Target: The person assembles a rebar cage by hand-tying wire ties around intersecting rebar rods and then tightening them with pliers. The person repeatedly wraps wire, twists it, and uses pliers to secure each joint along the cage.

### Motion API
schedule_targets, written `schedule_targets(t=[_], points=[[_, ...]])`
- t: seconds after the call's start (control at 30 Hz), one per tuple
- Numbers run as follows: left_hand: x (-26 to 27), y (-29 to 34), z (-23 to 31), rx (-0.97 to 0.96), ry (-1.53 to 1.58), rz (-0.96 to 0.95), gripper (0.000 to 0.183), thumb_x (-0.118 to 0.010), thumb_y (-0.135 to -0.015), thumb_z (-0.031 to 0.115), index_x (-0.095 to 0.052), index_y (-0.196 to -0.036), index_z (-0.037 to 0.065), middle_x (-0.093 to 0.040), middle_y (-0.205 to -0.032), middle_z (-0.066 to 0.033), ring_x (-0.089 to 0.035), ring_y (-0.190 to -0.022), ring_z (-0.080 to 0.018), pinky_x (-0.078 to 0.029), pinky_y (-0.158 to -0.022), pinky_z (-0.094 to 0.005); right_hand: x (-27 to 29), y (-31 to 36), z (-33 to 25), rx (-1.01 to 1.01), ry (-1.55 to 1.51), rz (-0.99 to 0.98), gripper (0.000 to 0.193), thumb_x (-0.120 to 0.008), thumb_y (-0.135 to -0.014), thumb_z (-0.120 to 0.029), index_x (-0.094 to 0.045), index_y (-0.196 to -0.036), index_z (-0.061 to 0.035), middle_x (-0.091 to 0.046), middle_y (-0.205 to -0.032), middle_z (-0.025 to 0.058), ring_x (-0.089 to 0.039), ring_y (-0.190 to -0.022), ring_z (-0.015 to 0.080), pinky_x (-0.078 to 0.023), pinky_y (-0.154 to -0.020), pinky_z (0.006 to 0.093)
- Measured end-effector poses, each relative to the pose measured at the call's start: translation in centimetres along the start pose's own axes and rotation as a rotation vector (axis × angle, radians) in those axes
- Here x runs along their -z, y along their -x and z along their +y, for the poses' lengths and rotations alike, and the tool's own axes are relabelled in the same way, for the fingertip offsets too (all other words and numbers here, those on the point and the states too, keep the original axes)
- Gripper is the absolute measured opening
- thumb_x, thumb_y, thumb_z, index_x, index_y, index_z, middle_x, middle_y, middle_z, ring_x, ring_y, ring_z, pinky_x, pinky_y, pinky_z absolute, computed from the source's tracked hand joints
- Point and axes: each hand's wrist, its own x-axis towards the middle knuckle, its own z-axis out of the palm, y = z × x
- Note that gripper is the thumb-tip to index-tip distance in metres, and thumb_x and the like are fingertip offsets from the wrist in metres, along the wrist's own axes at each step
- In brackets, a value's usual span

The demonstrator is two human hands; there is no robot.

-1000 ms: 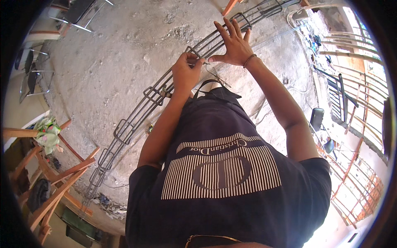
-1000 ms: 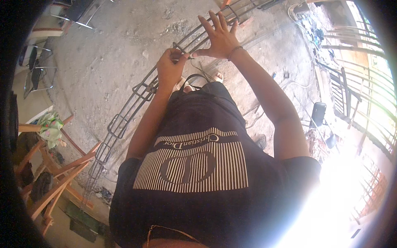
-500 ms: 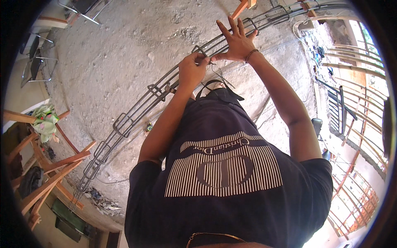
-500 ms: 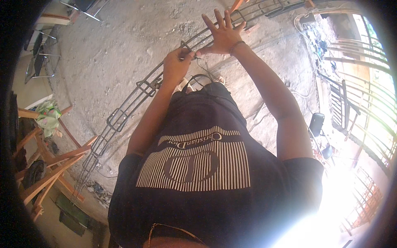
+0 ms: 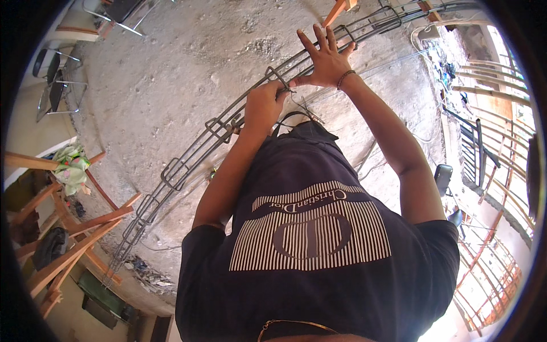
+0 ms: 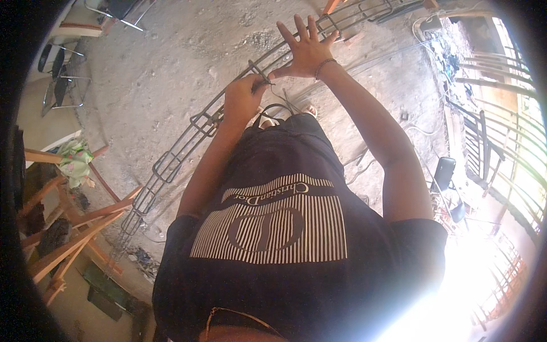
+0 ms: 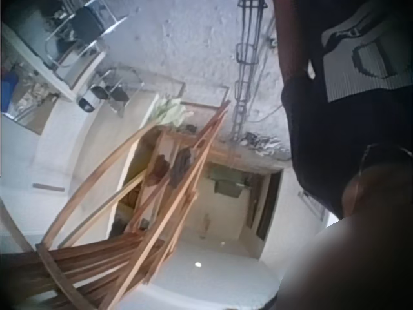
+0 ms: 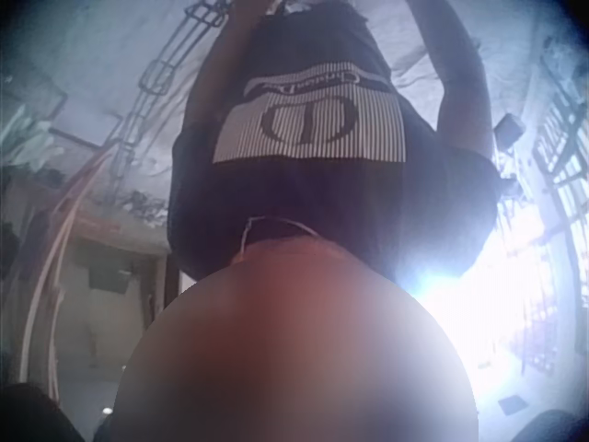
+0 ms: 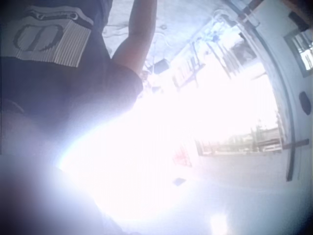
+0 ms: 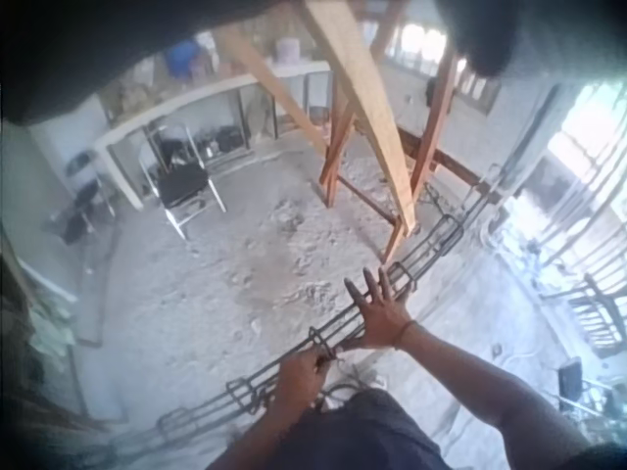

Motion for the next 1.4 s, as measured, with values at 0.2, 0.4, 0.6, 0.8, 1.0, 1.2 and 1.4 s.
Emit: schedule_targets(t=[0.2,0.4,0.6,0.8,1.0,1.2,1.4], points=[[-1.7,0.8,-0.5,-0.014,0.008,0.131,0.017,-0.077,-0.086,0.018,-0.073,-0.095,0.004,-0.073,-0.085,-0.0163,-0.07,-0.078,-0.0356,-0.053,-0.07,-0.0441,-0.1,-0.1,-0.1,0.004,-0.011,0.007,0.135,-0.063,-0.055,-0.098,-0.012,-0.164,-0.0358,-0.009,-0.171,0.0137,-0.005,-0.156,0.0445,-0.008,-0.102,0.0913],[-2.3,0.9,-1.1,-0.078,-0.03,0.181,0.017,-0.077,-0.087,0.019,-0.073,-0.094,0.005,-0.074,-0.086,-0.0149,-0.071,-0.078,-0.0351,-0.054,-0.069,-0.0429,-0.4,-0.1,0.0,0.011,-0.015,0.005,0.136,-0.062,-0.054,-0.098,-0.014,-0.164,-0.0345,-0.009,-0.171,0.0142,-0.004,-0.156,0.0444,-0.007,-0.101,0.0916],[-2.0,1.0,-1.4,-0.07,-0.021,0.134,0.021,-0.078,-0.087,0.022,-0.073,-0.096,0.004,-0.074,-0.089,-0.0156,-0.072,-0.081,-0.0356,-0.055,-0.072,-0.0423,-0.9,1.5,0.5,0.079,-0.223,0.278,0.109,-0.072,-0.07,-0.078,-0.037,-0.156,-0.021,-0.028,-0.162,0.0202,-0.022,-0.149,0.0464,-0.021,-0.109,0.078],[-0.4,0.9,0.2,-0.049,-0.015,0.052,0.022,-0.075,-0.089,0.018,-0.071,-0.104,0.002,-0.072,-0.103,-0.0192,-0.069,-0.096,-0.0367,-0.055,-0.081,-0.0416,1.4,8.1,-2.3,0.002,-0.843,0.312,0.033,-0.076,-0.089,-0.024,-0.067,-0.114,-0.003,-0.068,-0.101,0.0152,-0.064,-0.1,0.0324,-0.051,-0.087,0.044],[3.2,6.5,2.1,0.092,0.174,-0.051,0.027,-0.072,-0.088,0.014,-0.065,-0.112,0.001,-0.068,-0.107,-0.0208,-0.065,-0.103,-0.0366,-0.051,-0.091,-0.0452,6.2,9.6,-5.7,-0.001,-1.159,0.023,0.018,-0.072,-0.093,-0.012,-0.069,-0.106,0.0008,-0.073,-0.085,0.0095,-0.07,-0.074,0.0167,-0.055,-0.066,0.0305],[3.2,11.9,-0.3,0.245,0.207,-0.379,0.035,-0.072,-0.091,0.021,-0.065,-0.118,0.001,-0.072,-0.109,-0.0219,-0.069,-0.105,-0.0377,-0.052,-0.092,-0.0461,2.7,7.1,-14.0,0.341,-0.684,-0.344,0.042,-0.07,-0.089,-0.045,-0.072,-0.102,-0.0054,-0.073,-0.087,0.02,-0.072,-0.083,0.0398,-0.056,-0.075,0.0502],[5.4,14.2,-3.2,0.466,0.538,-0.72,0.036,-0.07,-0.092,0.019,-0.069,-0.125,0.003,-0.072,-0.119,-0.0186,-0.067,-0.115,-0.0339,-0.048,-0.104,-0.043,-1.7,8.2,-16.8,0.289,-0.656,-0.257,0.032,-0.067,-0.092,-0.041,-0.074,-0.104,-0.0118,-0.073,-0.085,0.0174,-0.071,-0.082,0.0407,-0.056,-0.072,0.0507]])
